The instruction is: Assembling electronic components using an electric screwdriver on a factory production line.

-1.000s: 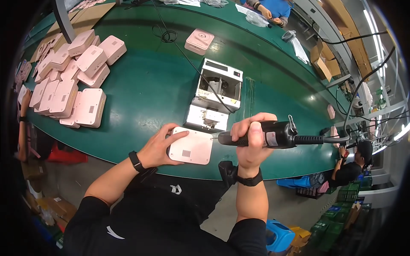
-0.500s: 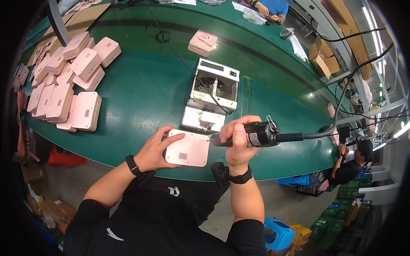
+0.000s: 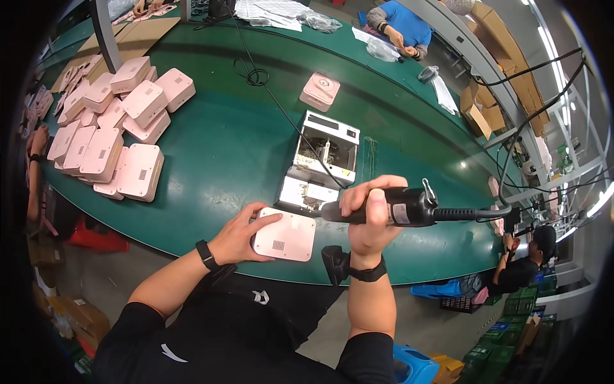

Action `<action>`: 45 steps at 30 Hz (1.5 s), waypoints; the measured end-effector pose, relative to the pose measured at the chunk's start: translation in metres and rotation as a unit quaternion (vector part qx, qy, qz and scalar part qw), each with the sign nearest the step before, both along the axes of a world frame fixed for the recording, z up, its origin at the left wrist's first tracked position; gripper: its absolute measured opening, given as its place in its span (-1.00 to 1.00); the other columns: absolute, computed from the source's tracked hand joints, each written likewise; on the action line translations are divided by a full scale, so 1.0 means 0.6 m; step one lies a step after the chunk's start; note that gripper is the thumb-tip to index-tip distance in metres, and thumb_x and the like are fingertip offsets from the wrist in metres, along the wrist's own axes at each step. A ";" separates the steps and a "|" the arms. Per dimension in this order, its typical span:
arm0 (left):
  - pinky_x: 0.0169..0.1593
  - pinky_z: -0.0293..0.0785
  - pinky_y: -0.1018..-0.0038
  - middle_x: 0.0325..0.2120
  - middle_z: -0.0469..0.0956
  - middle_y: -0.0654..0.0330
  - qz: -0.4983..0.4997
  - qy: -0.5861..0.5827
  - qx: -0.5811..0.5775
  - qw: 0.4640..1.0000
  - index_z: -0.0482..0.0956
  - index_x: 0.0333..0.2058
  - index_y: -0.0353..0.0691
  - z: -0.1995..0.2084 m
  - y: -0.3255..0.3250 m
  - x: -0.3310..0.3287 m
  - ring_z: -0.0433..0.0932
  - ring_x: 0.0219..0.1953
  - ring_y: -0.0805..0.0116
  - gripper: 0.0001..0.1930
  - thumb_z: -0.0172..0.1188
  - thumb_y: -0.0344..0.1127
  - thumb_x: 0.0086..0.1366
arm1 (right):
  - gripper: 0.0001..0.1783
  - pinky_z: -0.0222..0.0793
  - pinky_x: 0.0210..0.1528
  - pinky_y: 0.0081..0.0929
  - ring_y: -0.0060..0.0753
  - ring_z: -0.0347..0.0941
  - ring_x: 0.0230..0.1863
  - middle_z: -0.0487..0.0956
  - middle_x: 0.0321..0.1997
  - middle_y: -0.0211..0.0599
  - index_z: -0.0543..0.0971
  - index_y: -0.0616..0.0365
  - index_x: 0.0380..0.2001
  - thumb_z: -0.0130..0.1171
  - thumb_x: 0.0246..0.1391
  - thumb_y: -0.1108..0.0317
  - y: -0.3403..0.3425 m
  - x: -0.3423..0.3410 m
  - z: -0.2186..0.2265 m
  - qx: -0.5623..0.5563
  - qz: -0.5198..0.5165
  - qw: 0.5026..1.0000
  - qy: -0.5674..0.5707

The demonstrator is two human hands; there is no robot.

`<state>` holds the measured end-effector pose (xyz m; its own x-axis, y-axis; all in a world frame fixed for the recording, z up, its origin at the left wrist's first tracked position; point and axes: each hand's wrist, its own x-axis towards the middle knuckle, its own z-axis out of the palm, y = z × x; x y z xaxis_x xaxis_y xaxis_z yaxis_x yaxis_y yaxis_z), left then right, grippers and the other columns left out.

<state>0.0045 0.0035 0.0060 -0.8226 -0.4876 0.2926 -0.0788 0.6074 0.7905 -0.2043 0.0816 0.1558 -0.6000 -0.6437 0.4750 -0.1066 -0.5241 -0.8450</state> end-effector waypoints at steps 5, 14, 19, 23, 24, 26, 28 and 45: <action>0.11 0.47 0.25 0.12 0.25 0.05 0.001 -0.008 0.002 1.000 0.40 0.22 0.08 0.006 0.001 -0.001 0.44 0.05 0.01 -0.09 0.59 -0.17 -0.21 | -0.81 0.29 -0.56 -0.37 -0.44 0.25 -0.68 0.35 -0.63 -0.31 0.35 0.15 -0.26 0.00 0.20 0.27 -0.032 -0.004 -0.017 0.016 -0.021 1.000 0.011; 0.11 0.46 0.26 0.12 0.25 0.06 0.001 0.005 0.014 1.000 0.41 0.21 0.07 -0.004 -0.003 -0.003 0.42 0.07 0.03 -0.08 0.60 -0.19 -0.23 | -0.75 0.29 -0.55 -0.38 -0.46 0.26 -0.69 0.37 -0.62 -0.30 0.34 0.14 -0.23 0.01 0.22 0.19 -0.013 0.012 -0.011 0.022 0.042 0.999 -0.005; 0.12 0.45 0.22 0.10 0.25 0.07 -0.004 0.005 0.015 1.000 0.35 0.24 0.14 -0.007 -0.003 -0.002 0.39 0.10 0.03 -0.04 0.59 -0.16 -0.22 | -0.72 0.29 -0.55 -0.38 -0.46 0.25 -0.69 0.36 -0.62 -0.31 0.33 0.13 -0.21 0.01 0.22 0.15 -0.008 0.018 -0.009 0.015 0.051 0.999 0.001; 0.12 0.45 0.22 0.10 0.25 0.06 -0.005 0.002 0.016 1.000 0.35 0.24 0.12 -0.007 -0.005 -0.001 0.39 0.10 0.03 -0.05 0.59 -0.16 -0.22 | -0.71 0.29 -0.54 -0.39 -0.47 0.24 -0.69 0.35 -0.62 -0.32 0.33 0.13 -0.21 0.00 0.21 0.12 -0.012 0.022 -0.016 0.019 0.060 0.998 -0.004; 0.12 0.45 0.22 0.10 0.25 0.06 -0.006 0.003 0.014 1.000 0.35 0.24 0.11 -0.006 -0.005 -0.001 0.39 0.10 0.02 -0.05 0.59 -0.15 -0.21 | -0.70 0.29 -0.54 -0.39 -0.47 0.24 -0.69 0.35 -0.62 -0.32 0.33 0.12 -0.21 0.00 0.21 0.12 -0.014 0.025 -0.020 0.021 0.059 0.998 -0.003; 0.13 0.45 0.22 0.10 0.25 0.05 -0.006 0.003 0.013 1.000 0.35 0.24 0.11 -0.005 -0.005 -0.002 0.38 0.10 0.02 -0.05 0.59 -0.15 -0.20 | -0.70 0.29 -0.53 -0.39 -0.47 0.24 -0.69 0.34 -0.62 -0.33 0.32 0.12 -0.21 -0.01 0.21 0.11 -0.016 0.026 -0.027 0.025 0.060 0.998 -0.002; 0.10 0.46 0.23 0.11 0.25 0.06 -0.002 0.009 0.006 1.000 0.38 0.23 0.08 -0.004 -0.006 -0.002 0.40 0.09 0.03 -0.07 0.60 -0.13 -0.21 | -0.70 0.29 -0.53 -0.39 -0.47 0.24 -0.69 0.34 -0.63 -0.33 0.33 0.12 -0.22 -0.01 0.21 0.11 -0.017 0.027 -0.033 0.036 0.056 0.998 -0.009; -0.03 0.50 0.30 -0.05 0.51 0.19 0.015 0.121 -0.082 0.989 0.66 -0.20 -0.09 0.055 -0.019 -0.033 0.53 -0.07 0.15 -0.65 0.46 -0.27 -0.01 | -0.64 0.23 -0.59 -0.44 -0.49 0.19 -0.75 0.33 -0.64 -0.40 0.32 0.09 -0.25 -0.05 0.23 0.00 0.029 0.045 0.011 -0.030 0.114 0.992 -0.049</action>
<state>-0.0151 -0.0077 0.0393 -0.7046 -0.4412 0.5558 0.0802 0.7287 0.6801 -0.1774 0.0989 0.1624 -0.4873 -0.7396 0.4642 0.1007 -0.5756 -0.8115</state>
